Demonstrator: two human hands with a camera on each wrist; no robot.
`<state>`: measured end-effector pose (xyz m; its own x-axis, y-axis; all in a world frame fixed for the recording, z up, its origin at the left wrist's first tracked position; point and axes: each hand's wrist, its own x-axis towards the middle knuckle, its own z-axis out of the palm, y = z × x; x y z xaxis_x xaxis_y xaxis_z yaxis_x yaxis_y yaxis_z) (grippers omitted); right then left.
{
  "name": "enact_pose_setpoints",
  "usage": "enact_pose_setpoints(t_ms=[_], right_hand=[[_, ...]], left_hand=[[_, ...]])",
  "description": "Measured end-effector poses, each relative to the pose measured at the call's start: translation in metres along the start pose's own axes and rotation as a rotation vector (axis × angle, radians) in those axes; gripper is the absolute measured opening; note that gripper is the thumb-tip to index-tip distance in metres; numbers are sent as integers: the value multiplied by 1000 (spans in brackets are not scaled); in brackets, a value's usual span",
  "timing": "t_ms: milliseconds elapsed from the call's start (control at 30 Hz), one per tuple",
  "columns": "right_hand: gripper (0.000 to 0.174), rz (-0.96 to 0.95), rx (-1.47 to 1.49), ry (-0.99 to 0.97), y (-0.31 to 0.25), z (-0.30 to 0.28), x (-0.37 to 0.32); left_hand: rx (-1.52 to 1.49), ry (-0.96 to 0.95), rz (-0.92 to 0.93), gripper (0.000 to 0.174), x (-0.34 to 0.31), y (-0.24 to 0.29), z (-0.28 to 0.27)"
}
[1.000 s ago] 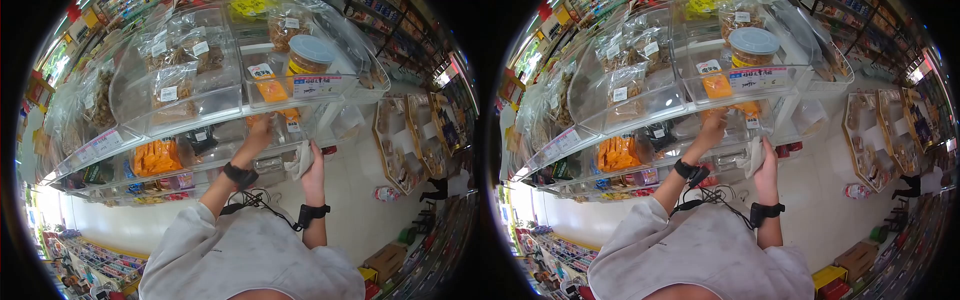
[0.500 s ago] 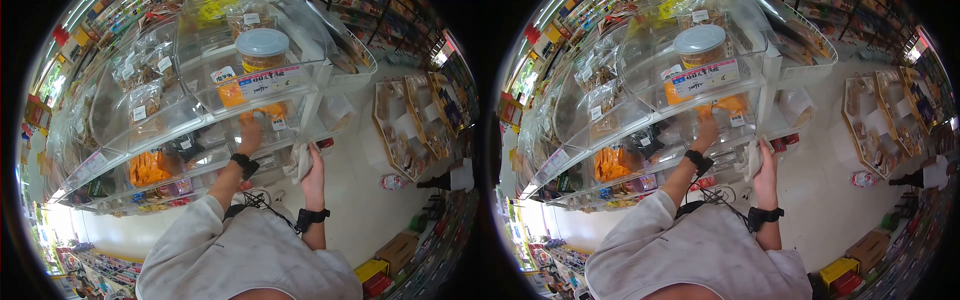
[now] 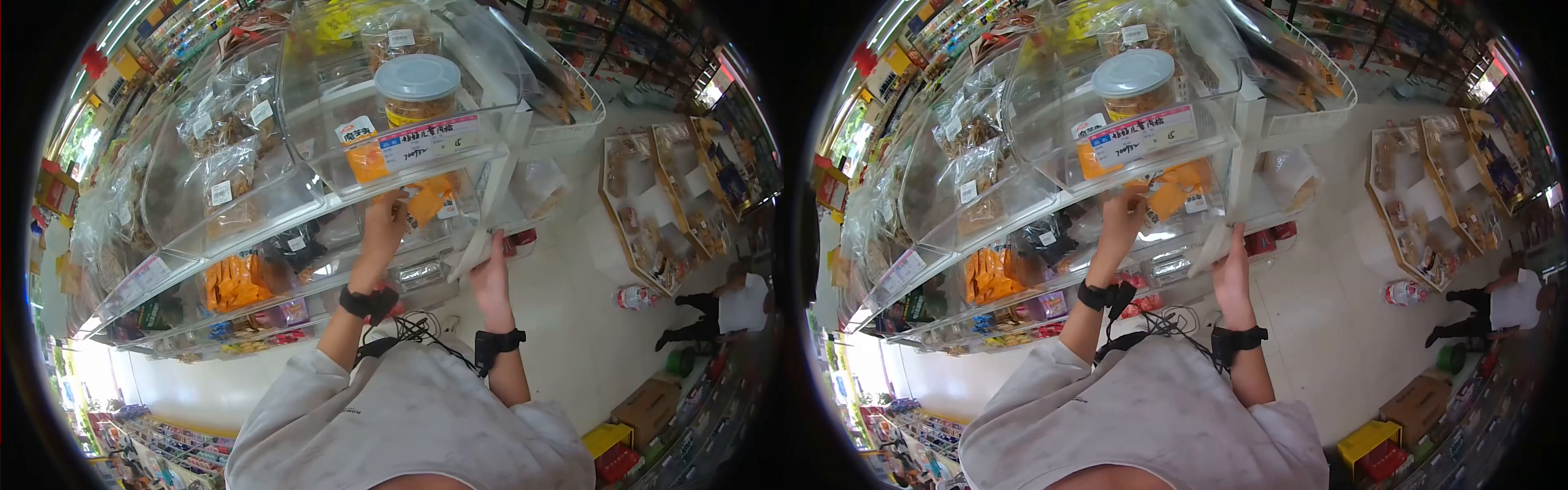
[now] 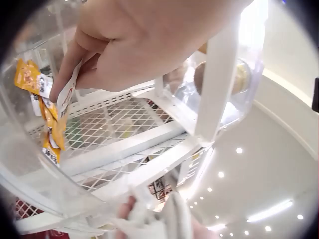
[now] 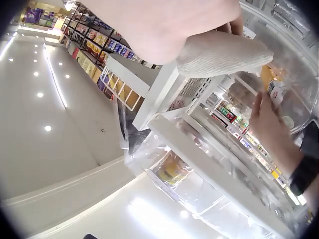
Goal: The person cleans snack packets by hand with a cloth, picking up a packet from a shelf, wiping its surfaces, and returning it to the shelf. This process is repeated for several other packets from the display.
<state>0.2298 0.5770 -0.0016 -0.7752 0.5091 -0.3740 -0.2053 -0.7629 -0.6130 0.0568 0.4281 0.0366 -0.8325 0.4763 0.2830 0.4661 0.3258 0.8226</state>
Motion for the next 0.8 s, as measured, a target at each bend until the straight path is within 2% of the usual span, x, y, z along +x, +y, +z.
enact_pose_setpoints(t_ms=[33, 133, 200, 300, 400, 533, 600, 700, 800], right_hand=[[63, 5, -16, 21, 5, 2, 2], [68, -17, 51, -139, 9, 35, -5], [66, -62, 68, -183, 11, 51, -7], [60, -140, -76, -10, 3, 63, -13], [53, -194, -90, 13, 6, 75, -16], [43, -126, 4, -238, 9, 86, -33], [39, -119, -4, -341, 11, 92, -45], [38, -225, -232, -282, 13, 97, -48], [37, -217, -253, -186, 13, 95, -44]], left_hand=[[-142, -44, -104, 27, -6, 27, -11], [-310, -236, -142, 26, -26, 59, -18], [-299, -238, -110, 31, -36, 62, -13], [-395, -235, -100, 36, -47, 68, -15], [-448, -211, -154, 38, -54, 66, -21], [-391, -113, -235, 34, -57, 67, -37], [-406, -72, -182, 32, -58, 71, -46], [-348, -85, -91, 31, -63, 73, -51], [-288, -104, 19, 32, -70, 79, -51]])
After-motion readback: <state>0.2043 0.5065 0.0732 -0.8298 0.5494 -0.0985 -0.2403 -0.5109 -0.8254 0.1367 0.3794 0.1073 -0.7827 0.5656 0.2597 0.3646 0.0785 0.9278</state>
